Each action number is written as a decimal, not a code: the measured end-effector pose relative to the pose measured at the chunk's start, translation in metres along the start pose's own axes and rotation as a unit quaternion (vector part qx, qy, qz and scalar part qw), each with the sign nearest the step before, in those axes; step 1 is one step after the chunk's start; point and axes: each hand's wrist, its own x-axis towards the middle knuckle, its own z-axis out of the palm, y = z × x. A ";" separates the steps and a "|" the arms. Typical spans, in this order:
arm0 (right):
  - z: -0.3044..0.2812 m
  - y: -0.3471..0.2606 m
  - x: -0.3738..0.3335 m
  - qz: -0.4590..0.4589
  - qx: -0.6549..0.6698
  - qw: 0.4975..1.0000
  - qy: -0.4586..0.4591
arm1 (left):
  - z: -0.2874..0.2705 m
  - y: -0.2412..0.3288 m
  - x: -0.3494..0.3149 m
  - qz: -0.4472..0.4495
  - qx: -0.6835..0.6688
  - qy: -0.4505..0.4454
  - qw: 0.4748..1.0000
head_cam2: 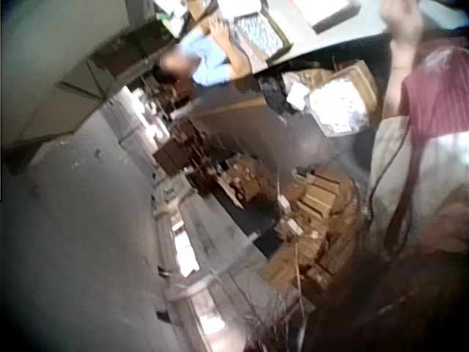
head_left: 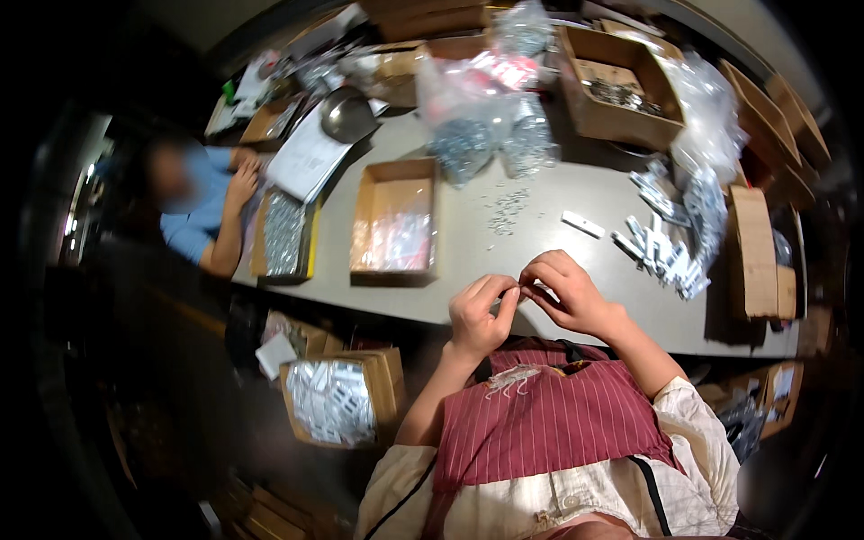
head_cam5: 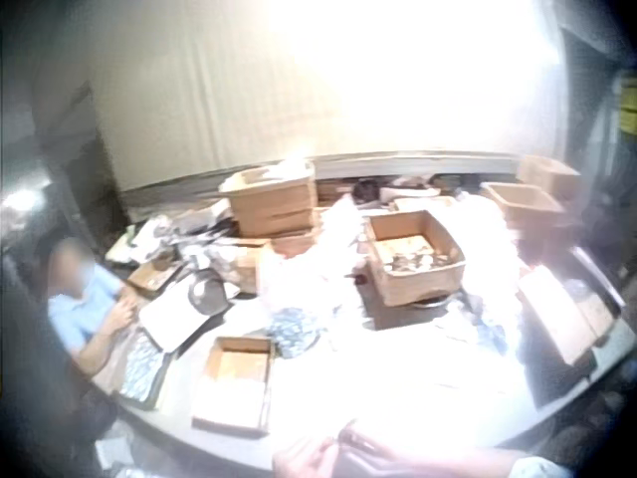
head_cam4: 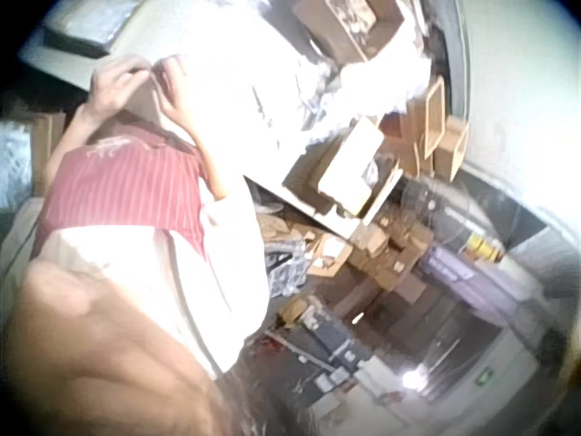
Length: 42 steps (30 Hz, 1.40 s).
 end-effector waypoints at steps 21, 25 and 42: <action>0.173 -0.104 0.130 -0.434 0.082 0.863 -0.246 | -0.154 0.031 -0.151 -0.142 0.218 0.338 0.904; 0.185 -0.118 0.132 -0.450 0.112 0.853 -0.239 | -0.156 0.031 -0.155 -0.121 0.194 0.377 0.897; 0.220 -0.078 0.188 -0.418 0.053 0.870 -0.257 | -0.205 -0.042 -0.165 -0.187 0.183 0.389 0.883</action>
